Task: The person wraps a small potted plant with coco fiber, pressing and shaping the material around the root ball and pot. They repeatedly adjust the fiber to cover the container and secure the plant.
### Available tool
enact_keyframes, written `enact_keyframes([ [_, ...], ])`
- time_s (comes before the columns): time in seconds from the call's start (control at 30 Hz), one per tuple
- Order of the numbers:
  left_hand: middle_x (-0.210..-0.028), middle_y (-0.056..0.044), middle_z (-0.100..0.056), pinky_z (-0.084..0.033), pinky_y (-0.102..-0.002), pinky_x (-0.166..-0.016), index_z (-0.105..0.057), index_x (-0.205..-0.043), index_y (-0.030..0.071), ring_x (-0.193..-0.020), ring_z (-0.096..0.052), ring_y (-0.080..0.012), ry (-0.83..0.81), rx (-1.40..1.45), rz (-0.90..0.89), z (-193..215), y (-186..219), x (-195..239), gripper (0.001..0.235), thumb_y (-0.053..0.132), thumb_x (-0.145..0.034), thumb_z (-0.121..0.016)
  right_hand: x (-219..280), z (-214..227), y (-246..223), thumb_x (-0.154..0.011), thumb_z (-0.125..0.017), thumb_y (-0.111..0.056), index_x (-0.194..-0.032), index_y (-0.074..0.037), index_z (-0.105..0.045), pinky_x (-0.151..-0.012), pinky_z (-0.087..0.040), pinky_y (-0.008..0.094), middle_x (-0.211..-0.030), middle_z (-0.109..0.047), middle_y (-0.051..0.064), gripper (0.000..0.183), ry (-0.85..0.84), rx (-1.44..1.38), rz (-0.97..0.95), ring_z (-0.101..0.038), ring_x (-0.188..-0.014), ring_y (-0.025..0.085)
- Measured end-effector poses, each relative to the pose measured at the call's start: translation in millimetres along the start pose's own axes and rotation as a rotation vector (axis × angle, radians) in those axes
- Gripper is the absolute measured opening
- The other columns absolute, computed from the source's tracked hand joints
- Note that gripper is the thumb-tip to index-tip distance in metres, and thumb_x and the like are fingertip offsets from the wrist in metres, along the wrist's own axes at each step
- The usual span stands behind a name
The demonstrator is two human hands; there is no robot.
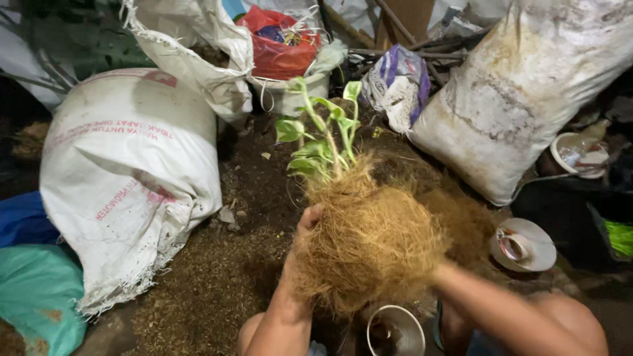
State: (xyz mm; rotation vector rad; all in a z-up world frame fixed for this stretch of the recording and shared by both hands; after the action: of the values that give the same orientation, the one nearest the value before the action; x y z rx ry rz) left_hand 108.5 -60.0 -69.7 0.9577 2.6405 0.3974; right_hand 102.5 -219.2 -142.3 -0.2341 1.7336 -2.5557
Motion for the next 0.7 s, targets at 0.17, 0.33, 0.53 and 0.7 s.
enact_keyframes([
  [0.17,-0.115,-0.012,-0.073,-0.062,-0.041,-0.085,-0.066,-0.126,0.003,-0.102,-0.071,-0.0247,-0.002,-0.012,0.048,21,19,-2,0.048,0.032,-0.088,-0.069,109,-86,-39,-0.091,-0.068,-0.009,-0.1,-0.003,-0.069,-0.075,-0.058,0.041,-0.094,-0.069,0.012,0.011,-0.288,0.159,0.156,-0.07,-0.087,0.028],
  [0.33,-0.119,-0.015,-0.072,-0.055,-0.044,-0.098,-0.069,-0.128,0.0,-0.11,-0.068,-0.0279,0.253,-0.767,-0.12,51,43,-6,0.055,0.038,-0.089,-0.065,167,-4,-178,-0.081,-0.073,-0.01,-0.091,-0.006,-0.062,-0.07,-0.053,0.042,-0.087,-0.06,0.011,0.015,-0.422,0.487,0.713,-0.065,-0.085,0.031],
  [0.53,-0.117,-0.008,-0.07,-0.054,-0.041,-0.097,-0.065,-0.129,0.012,-0.108,-0.067,-0.0245,0.329,-0.69,0.009,48,11,2,0.059,0.034,-0.074,-0.07,23,89,-180,-0.091,-0.069,-0.01,-0.104,-0.008,-0.072,-0.072,-0.054,0.039,-0.093,-0.069,0.01,0.014,-0.027,0.572,0.565,-0.066,-0.085,0.027],
  [0.7,-0.114,-0.012,-0.072,-0.055,-0.04,-0.096,-0.067,-0.127,0.002,-0.105,-0.069,-0.0263,0.226,-0.726,0.021,49,7,0,0.056,0.038,-0.083,-0.068,-43,56,-27,-0.096,-0.069,-0.013,-0.107,-0.008,-0.073,-0.079,-0.057,0.038,-0.097,-0.076,0.009,0.014,0.004,-0.03,0.048,-0.071,-0.09,0.024],
])
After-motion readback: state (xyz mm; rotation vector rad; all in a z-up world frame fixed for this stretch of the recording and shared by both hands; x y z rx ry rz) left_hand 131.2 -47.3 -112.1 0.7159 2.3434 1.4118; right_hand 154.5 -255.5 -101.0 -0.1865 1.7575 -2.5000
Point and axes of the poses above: each hand's wrist, its own x-axis away from the middle knuckle, its own z-axis out of the back of the hand, y = z × x, the point moved 9 cm from there along -x, towards the middle knuckle
